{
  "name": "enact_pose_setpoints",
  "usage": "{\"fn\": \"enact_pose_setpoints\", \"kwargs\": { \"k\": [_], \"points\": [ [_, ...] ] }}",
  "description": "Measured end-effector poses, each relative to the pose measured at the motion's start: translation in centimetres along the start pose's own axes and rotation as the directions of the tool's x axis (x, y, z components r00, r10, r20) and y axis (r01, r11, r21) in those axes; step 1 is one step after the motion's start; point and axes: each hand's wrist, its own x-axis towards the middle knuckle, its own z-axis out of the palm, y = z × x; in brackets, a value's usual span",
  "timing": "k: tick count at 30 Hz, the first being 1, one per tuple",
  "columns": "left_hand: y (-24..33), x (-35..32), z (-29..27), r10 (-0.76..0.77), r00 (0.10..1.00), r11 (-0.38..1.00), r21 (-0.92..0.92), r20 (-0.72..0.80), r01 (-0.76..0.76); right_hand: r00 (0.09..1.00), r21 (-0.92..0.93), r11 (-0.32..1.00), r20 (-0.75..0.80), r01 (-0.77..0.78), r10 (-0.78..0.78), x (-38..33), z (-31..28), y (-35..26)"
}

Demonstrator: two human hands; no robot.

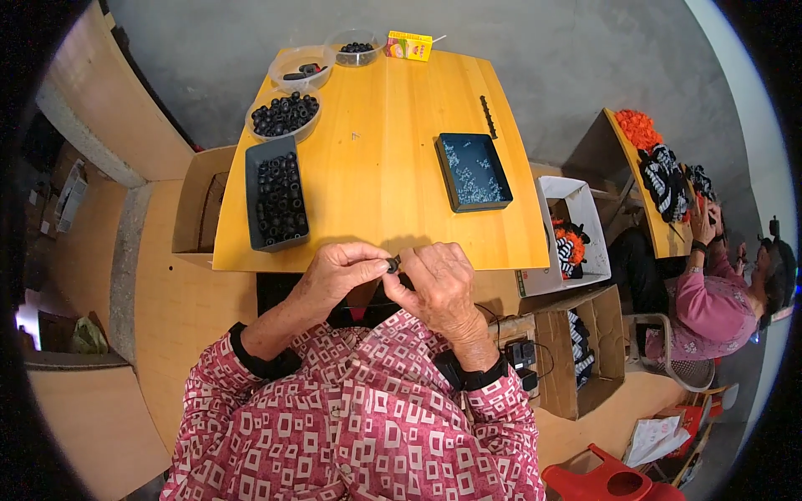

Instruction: The person assembles small plastic parts by hand, inserting small components into plastic pieces taken from containers on the table.

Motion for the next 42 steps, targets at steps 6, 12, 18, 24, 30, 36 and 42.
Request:
{"fn": "enact_pose_setpoints", "kwargs": {
  "k": [6,12,18,24,30,36,42],
  "points": [
    [-0.3,0.0,0.4,-0.024,0.999,1.0,-0.012,-0.022,0.023,1.0,0.042,0.999,0.024,-0.001,0.0,-0.3,0.3,0.4],
    [-0.6,0.1,0.4,-0.02,1.0,1.0,-0.017,-0.018,0.02,1.0,0.016,1.0,0.031,0.003,-0.003,-1.0,0.7,0.5],
    [-0.9,0.6,0.3,0.025,0.997,1.0,0.003,-0.067,-0.025,1.0,0.031,0.999,-0.001,-0.027,0.027,-0.5,1.1,0.4],
    [-1.4,1.9,1.3,0.155,0.987,0.959,-0.234,-0.033,-0.159,0.999,0.084,0.996,0.03,-0.039,0.036,-0.1,1.5,-1.1],
    [-1.8,1.7,2.5,0.153,0.988,0.976,-0.156,0.003,-0.151,0.998,0.221,0.975,0.063,0.002,-0.016,-0.9,3.1,-1.7],
    [-2.2,1.3,2.7,0.116,0.992,0.974,-0.19,-0.053,-0.124,0.993,0.235,0.971,0.088,0.052,-0.074,-1.4,3.7,-1.3],
    [-2.0,1.4,2.5,0.08,0.997,0.988,-0.13,-0.007,-0.08,0.99,0.231,0.967,0.071,0.105,-0.124,-1.3,3.9,-0.8]
  ]
}}
